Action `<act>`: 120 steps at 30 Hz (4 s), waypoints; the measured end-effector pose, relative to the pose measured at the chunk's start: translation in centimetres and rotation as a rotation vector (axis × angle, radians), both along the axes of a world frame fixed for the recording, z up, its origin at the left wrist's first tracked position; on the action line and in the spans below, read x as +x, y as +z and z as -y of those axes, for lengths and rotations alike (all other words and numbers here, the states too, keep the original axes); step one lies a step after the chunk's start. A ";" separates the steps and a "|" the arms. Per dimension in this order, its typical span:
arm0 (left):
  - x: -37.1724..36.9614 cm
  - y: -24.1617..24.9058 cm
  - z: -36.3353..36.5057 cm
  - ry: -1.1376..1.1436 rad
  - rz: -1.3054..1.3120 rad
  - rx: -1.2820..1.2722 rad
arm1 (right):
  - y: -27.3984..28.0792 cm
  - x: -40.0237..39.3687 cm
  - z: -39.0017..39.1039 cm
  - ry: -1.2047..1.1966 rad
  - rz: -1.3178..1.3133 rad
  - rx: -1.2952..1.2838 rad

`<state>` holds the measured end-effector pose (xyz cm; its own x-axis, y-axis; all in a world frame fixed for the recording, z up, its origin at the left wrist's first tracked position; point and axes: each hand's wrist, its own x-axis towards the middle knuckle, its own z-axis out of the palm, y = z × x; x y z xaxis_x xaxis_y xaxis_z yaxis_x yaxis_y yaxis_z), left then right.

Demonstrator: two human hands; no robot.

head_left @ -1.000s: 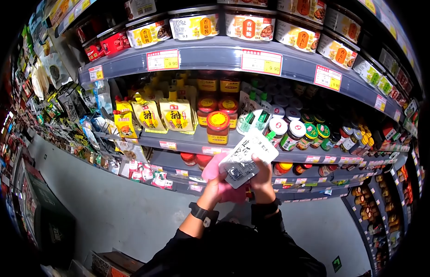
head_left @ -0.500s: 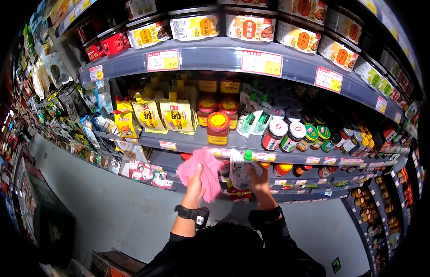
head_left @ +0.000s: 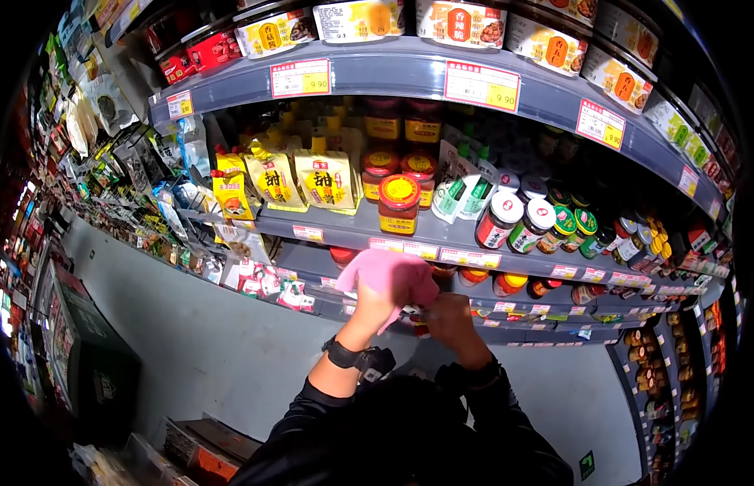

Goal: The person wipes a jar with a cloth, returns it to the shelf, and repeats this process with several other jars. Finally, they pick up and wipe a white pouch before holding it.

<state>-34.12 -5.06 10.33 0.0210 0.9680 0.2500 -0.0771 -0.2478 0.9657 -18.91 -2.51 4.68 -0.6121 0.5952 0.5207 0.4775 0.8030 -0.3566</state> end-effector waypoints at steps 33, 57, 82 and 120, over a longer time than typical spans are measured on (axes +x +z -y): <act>0.1 -10.1 3.2 -0.206 1.022 -0.469 | 2.6 2.8 -2.9 0.648 -0.873 -0.760; -0.3 -11.8 3.2 -0.131 0.658 -0.492 | 9.7 0.9 -16.0 -0.185 -0.054 -0.232; -1.0 -12.0 3.4 -0.244 0.745 -0.486 | 9.9 1.3 -18.9 -0.538 0.293 0.350; 4.3 -5.1 -6.4 -0.270 0.933 -0.512 | 7.0 3.8 -5.0 -0.439 -1.013 0.002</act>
<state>-29.86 1.37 5.22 0.2595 0.9537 -0.1519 -0.8223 0.3007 0.4831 -15.09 2.46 11.72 0.3629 0.6549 0.6629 0.2085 0.6362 -0.7428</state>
